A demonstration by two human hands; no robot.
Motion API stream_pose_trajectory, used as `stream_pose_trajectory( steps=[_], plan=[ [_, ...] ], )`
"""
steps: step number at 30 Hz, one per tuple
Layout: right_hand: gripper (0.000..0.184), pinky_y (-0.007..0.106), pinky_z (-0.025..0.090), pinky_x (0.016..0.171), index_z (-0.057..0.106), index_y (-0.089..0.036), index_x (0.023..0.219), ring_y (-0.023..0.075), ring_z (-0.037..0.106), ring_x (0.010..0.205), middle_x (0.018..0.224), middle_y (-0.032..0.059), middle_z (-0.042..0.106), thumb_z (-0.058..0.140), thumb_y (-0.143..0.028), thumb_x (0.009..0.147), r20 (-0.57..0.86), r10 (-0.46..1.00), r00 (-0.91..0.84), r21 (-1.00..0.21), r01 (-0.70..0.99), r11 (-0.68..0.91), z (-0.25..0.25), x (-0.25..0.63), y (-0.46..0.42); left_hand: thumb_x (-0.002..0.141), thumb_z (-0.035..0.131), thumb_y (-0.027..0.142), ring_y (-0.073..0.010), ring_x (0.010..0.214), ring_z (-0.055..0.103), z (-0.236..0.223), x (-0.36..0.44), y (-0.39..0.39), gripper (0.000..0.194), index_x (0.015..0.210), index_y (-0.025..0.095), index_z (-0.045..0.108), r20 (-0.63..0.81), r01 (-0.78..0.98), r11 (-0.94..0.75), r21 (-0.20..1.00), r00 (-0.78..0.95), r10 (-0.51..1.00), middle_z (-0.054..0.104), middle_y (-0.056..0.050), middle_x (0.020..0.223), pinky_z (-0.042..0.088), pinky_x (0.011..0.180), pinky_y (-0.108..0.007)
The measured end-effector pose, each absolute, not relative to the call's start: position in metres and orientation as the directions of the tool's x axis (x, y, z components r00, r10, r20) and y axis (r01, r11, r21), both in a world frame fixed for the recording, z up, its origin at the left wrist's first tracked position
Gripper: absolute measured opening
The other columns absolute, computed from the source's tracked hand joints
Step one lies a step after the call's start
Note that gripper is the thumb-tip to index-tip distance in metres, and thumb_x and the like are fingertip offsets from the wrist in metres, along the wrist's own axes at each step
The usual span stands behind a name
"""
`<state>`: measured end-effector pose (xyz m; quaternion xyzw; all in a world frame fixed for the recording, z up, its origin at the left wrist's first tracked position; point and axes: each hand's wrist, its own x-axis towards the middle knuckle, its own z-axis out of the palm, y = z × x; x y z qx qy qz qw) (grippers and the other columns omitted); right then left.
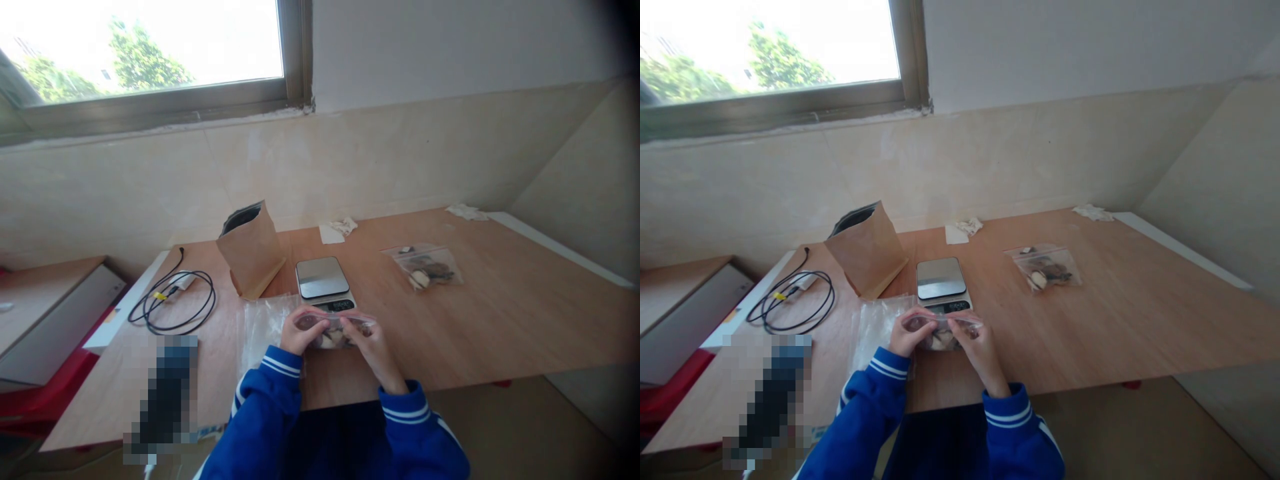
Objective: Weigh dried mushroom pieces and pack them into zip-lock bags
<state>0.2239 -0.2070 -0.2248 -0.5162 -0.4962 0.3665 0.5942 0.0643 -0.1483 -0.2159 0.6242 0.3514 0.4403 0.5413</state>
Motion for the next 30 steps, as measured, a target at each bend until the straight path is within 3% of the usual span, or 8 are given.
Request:
stream_pose_trajectory(
  steps=[10,18,30],
  plan=[
    [0.018,0.034,0.048,0.081,0.07,-0.021,0.082,0.021,0.062,0.087,0.085,0.005,0.068,0.063,-0.036,0.08,0.307,0.933,0.186,-0.95,0.12,0.288,-0.223,0.221,-0.205,0.066,0.075,0.034,-0.0143,0.069,0.06,-0.216,0.065,-0.149,0.023,0.072,0.013,0.067,0.248,-0.024,-0.254,0.967,0.329,0.911,0.065,-0.005,0.074,0.049,0.065,-0.026],
    [0.013,0.032,0.048,0.076,0.068,-0.021,0.078,0.0193,0.062,0.082,0.08,0.0035,0.065,0.064,-0.033,0.079,0.349,0.908,0.231,-0.935,0.157,0.319,-0.228,0.217,-0.204,0.068,0.074,0.034,-0.0131,0.066,0.059,-0.214,0.064,-0.15,0.023,0.073,0.013,0.067,0.259,-0.02,-0.268,0.963,0.337,0.905,0.064,-0.006,0.073,0.048,0.06,-0.024],
    [0.015,0.031,0.049,0.072,0.068,-0.019,0.079,0.0193,0.062,0.08,0.08,0.0047,0.065,0.063,-0.033,0.079,0.323,0.899,0.296,-0.943,0.183,0.279,-0.225,0.21,-0.204,0.069,0.072,0.032,-0.0118,0.063,0.057,-0.215,0.064,-0.149,0.022,0.073,0.012,0.065,0.261,-0.017,-0.271,0.962,0.336,0.905,0.062,-0.004,0.07,0.046,0.058,-0.023]
  ],
)
